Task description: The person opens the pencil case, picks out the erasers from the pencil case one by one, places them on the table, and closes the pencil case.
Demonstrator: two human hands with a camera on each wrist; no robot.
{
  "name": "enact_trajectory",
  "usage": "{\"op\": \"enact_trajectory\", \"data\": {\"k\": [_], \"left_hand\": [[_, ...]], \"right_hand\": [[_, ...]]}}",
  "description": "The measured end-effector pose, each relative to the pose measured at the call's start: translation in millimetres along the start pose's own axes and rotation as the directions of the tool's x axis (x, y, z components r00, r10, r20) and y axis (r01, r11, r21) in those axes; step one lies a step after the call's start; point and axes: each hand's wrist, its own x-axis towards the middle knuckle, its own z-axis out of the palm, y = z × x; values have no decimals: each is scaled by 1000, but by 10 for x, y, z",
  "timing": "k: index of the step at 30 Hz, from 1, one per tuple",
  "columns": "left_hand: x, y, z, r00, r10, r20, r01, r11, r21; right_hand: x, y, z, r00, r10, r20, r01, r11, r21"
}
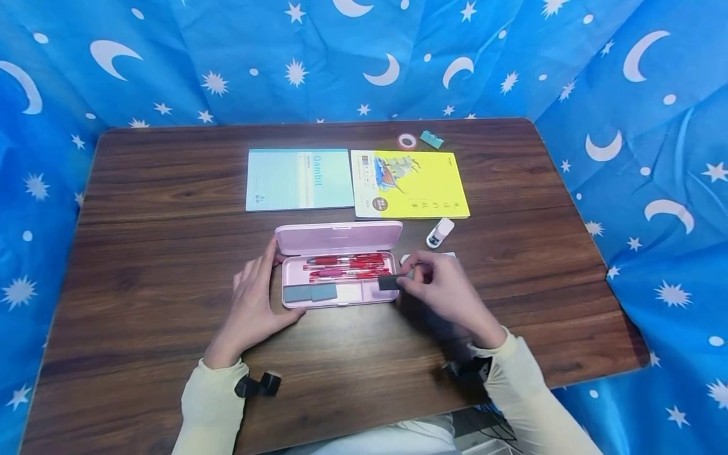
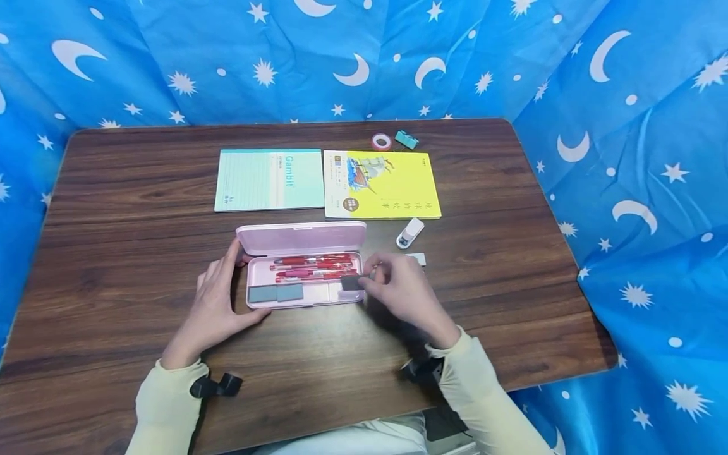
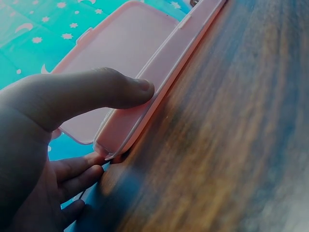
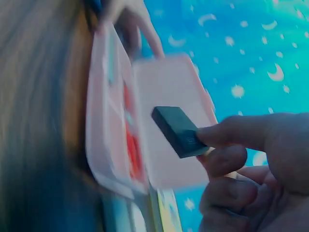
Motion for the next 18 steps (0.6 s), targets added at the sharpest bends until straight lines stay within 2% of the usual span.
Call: {"op": "enact_trajectory", "data": {"k": [3,6,10,18], "left_hand": [[12,17,7,1000,-1,5,1,1000,-5],[5,20,-5,1000,-17,9,17,1000,-5],[11,18,-10,1000,-20,12,20,1000,-4],[13,23,-2,1000,-21,18,21,1000,0]], "right_hand": [[-50,126,-179,998,55,12,-54,994,-93],[-71,226,-231,994,99,45,-88,974,-210],[-97,307,-214,990,127,54,-103,940,-325],[-98,418,-138,979,205,8,-179,872,-456]]}}
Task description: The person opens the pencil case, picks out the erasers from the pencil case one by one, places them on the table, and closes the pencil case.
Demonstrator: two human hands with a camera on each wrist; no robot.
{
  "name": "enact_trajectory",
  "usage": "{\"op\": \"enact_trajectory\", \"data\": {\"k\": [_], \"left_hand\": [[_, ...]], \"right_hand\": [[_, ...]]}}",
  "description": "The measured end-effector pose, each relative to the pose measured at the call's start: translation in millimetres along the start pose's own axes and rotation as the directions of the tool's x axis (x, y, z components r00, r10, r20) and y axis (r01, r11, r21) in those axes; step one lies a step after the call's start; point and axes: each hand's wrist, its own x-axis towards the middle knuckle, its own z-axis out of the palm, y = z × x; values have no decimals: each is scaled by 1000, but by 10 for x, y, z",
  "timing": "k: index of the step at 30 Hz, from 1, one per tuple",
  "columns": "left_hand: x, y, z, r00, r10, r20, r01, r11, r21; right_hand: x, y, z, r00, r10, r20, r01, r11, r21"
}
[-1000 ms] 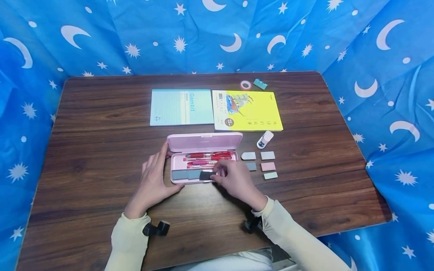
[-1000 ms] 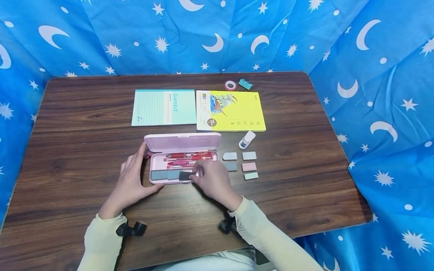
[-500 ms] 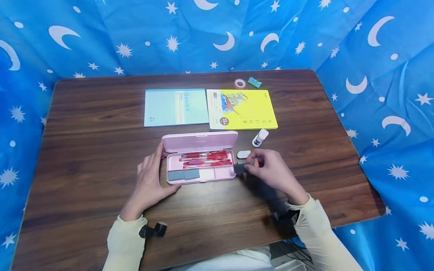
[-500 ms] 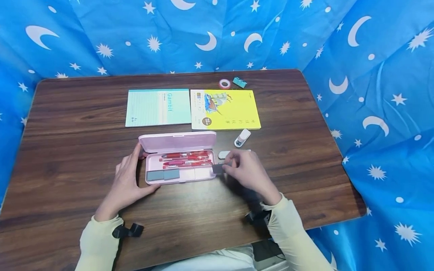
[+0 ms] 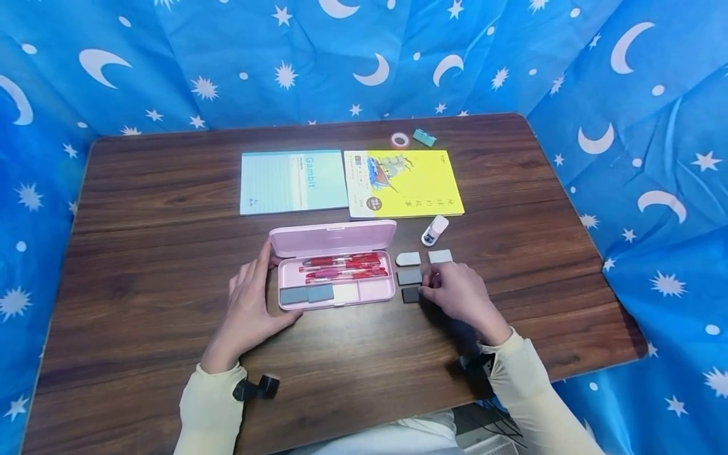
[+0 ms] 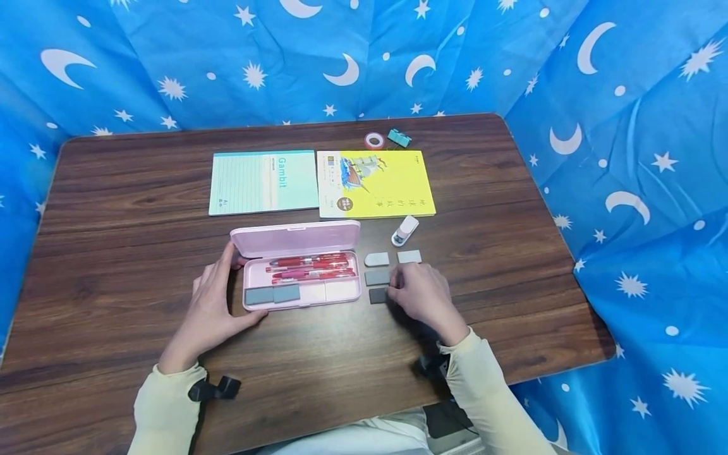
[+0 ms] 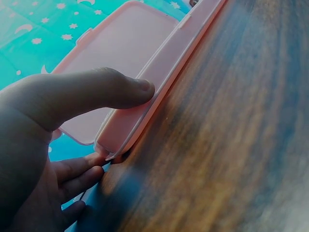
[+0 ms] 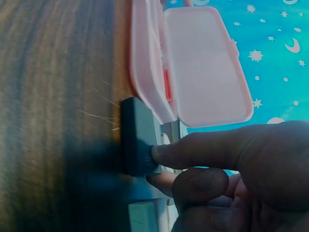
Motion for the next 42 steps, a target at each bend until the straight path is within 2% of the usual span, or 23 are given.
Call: {"op": "enact_trajectory", "data": {"k": [11,15,18,21,24,26,28,32,37,42], "left_hand": [[-11,-12,15,1000,11,-10,-11,1000,11],[-2,-22,15,1000,11,-9,-11,1000,15],[3,-26,9,1000,17,-16,-17,1000,15],[4,-23,0,999,25,-19,-25,1000,17],[1,-15,0,1000,27,-14,-26,999,18],[-2,-14,4,1000,24,-11,-24,1000,14],[-4,-21,9,1000,23,-12,-23,1000,10],[-8,-37,6,999,31,-17,-31,1000,5],[-12,-32,-1,999,40,-21,-40,999,10],[-11,-31,-6,998,50,-27,-49,999,16]], "right_hand": [[-18,-31,56,996,-5,-84,0,998,-60],[-22,-138,8,992,-37,-121,31,998,-57],[-11,-335,-8,978,-118,-171,111,993,-52],[15,-585,86,950,-244,-195,238,970,-56],[51,-810,262,923,-349,-162,348,937,-40],[81,-925,380,910,-394,-132,393,919,-32],[108,-1011,476,901,-419,-110,419,908,-28],[132,-1098,584,892,-434,-125,431,901,-48],[118,-1126,607,894,-412,-174,415,909,-19],[137,-1165,620,875,-430,-222,437,899,-22]]}}
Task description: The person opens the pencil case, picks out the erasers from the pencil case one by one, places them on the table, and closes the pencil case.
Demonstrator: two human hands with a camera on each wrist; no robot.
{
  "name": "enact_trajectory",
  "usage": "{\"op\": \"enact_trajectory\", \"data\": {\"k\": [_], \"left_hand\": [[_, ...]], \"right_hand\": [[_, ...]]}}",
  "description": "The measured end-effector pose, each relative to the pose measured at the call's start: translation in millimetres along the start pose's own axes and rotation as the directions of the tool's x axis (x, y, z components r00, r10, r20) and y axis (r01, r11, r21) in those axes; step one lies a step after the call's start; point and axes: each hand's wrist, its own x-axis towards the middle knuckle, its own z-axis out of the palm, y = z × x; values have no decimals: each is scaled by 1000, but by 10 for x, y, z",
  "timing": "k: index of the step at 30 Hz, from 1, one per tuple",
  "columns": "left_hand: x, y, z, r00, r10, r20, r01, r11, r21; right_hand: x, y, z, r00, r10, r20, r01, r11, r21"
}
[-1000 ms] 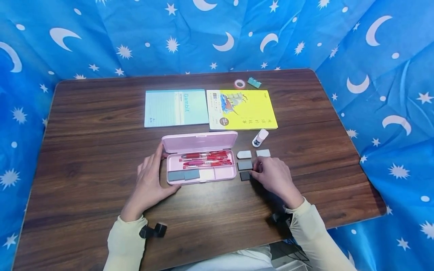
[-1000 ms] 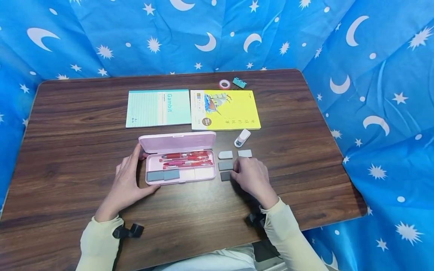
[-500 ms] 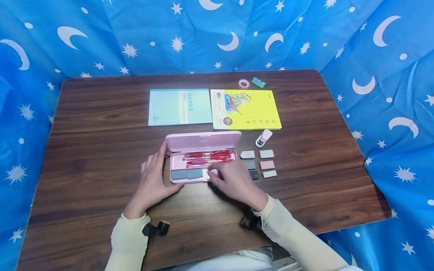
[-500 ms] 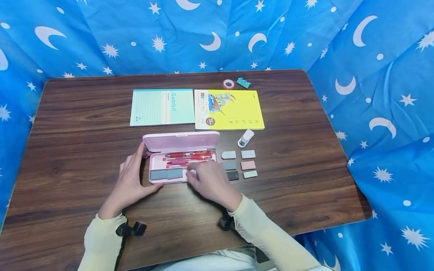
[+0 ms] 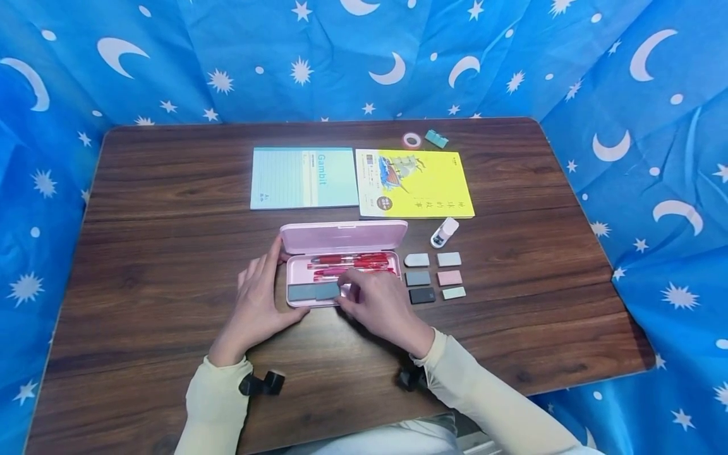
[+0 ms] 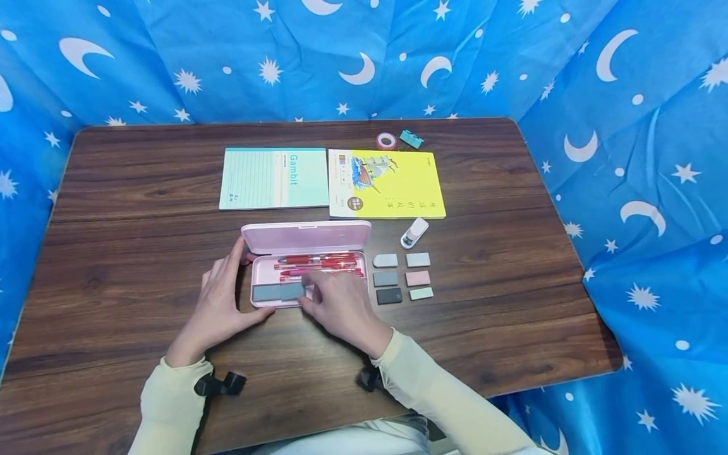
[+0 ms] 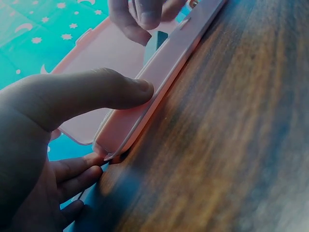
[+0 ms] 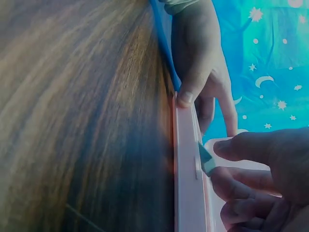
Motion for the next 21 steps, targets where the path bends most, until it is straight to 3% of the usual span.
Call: {"op": "enact_trajectory", "data": {"k": [6,14,21], "left_hand": [[7,8,-4,1000,-2,1,2,1000,0],[4,9,2,1000,-6,8,6,1000,-6],[3,15,-6,1000,-22,4,22,1000,-13]], "right_hand": [[73,-21,38,999,-46,-5,46,998,37],[118,2,40,996,-60,66,58,998,30],[-53,134,-173,997,-68,-20,69,997,24]]}}
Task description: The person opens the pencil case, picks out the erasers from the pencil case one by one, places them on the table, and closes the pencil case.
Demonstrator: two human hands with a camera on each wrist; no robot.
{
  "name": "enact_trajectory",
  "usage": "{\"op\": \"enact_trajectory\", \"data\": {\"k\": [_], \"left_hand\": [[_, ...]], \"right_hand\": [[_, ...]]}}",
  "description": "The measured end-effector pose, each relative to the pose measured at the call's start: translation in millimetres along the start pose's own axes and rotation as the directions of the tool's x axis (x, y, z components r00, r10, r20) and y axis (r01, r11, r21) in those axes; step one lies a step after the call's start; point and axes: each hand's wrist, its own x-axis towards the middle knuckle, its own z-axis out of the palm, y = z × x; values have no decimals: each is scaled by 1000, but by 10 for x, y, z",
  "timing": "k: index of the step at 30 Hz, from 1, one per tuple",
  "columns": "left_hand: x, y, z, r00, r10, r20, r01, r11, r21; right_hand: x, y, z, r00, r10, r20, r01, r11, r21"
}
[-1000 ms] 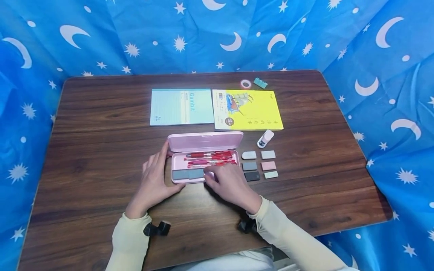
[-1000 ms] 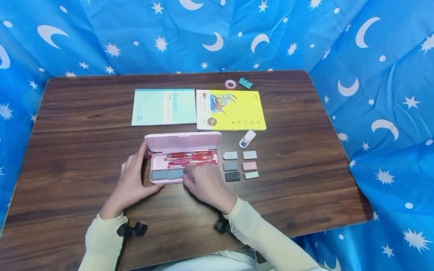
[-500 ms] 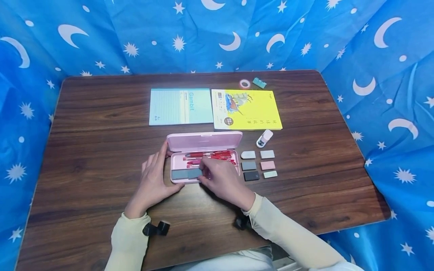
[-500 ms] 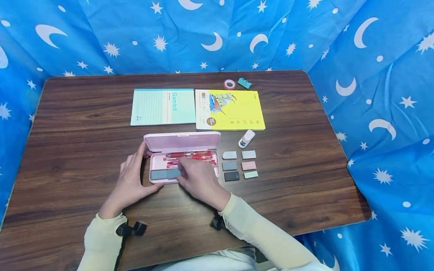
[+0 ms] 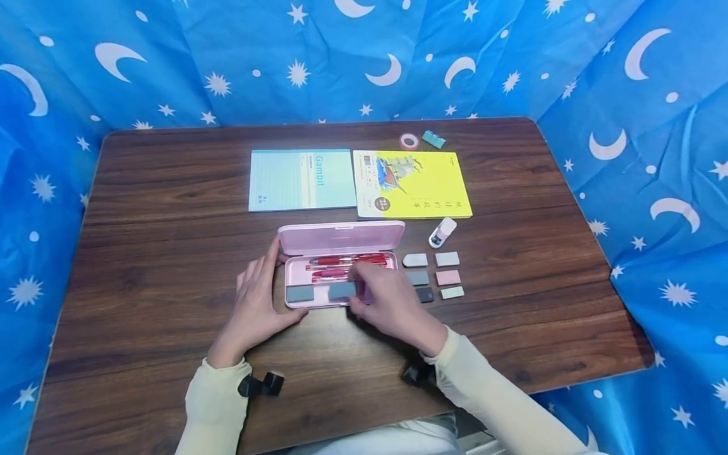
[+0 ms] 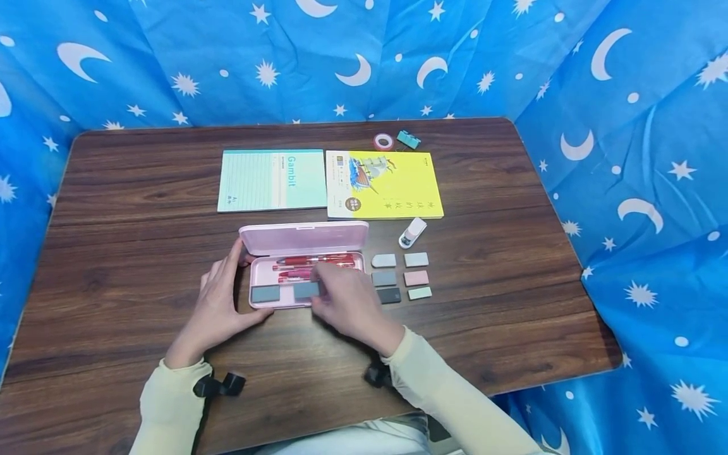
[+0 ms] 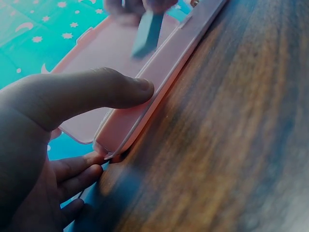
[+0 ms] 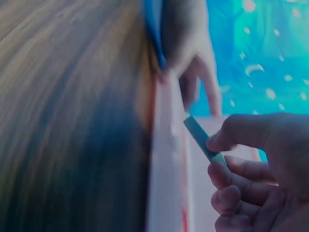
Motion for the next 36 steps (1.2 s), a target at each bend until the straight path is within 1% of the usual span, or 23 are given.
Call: {"op": "enact_trajectory", "data": {"k": [2,4,6,9,10,12,14,16,19,22,29,32,35,36], "left_hand": [[2,4,9,1000,-5,5,5,1000,-4],[4,5,10,1000,-6,7,6,1000,-7],[7,2,8,1000,-6,7,6,1000,-6],[8,11,5,1000,-10,10,11,1000,-12],[9,14,6,1000,-14,13,14,1000,-17],[11,17,0,999,-25,21,25,999,-24],[12,18,-12,999,-31,27,32,999,-26],[15,18,-13,999,-34,32,34,999,-24],[17,18,-8,999,-33,35,33,999,-18],[14,18,-3,999,-31,33,31,999,-15],[9,7,0,999,-34,30,35,999,-4],[9,8,0,999,-40,34,41,999,-3],[16,12,6,998,-45,42,45,999,0],[19,13,8,998,-46,43,46,999,-1]], "right_hand": [[-113,106,-138,1000,27,-14,-27,999,-16],[-243,236,-297,997,81,-13,-82,995,-55],[-378,380,-461,990,144,5,-143,985,-94],[-595,583,-699,971,233,63,-222,964,-144],[-662,641,-767,963,254,89,-240,960,-145],[-784,738,-868,949,285,133,-264,952,-151],[-883,809,-927,937,309,165,-286,947,-149],[-965,866,-947,925,333,182,-308,939,-152],[-1052,932,-925,919,353,174,-327,931,-162],[-1102,985,-869,921,356,158,-328,928,-176],[-1135,1045,-767,929,348,124,-316,924,-216],[-1130,1033,-760,930,348,117,-316,921,-226],[-1114,980,-801,928,356,109,-324,916,-238],[-1102,958,-820,931,351,96,-320,916,-243]]}}
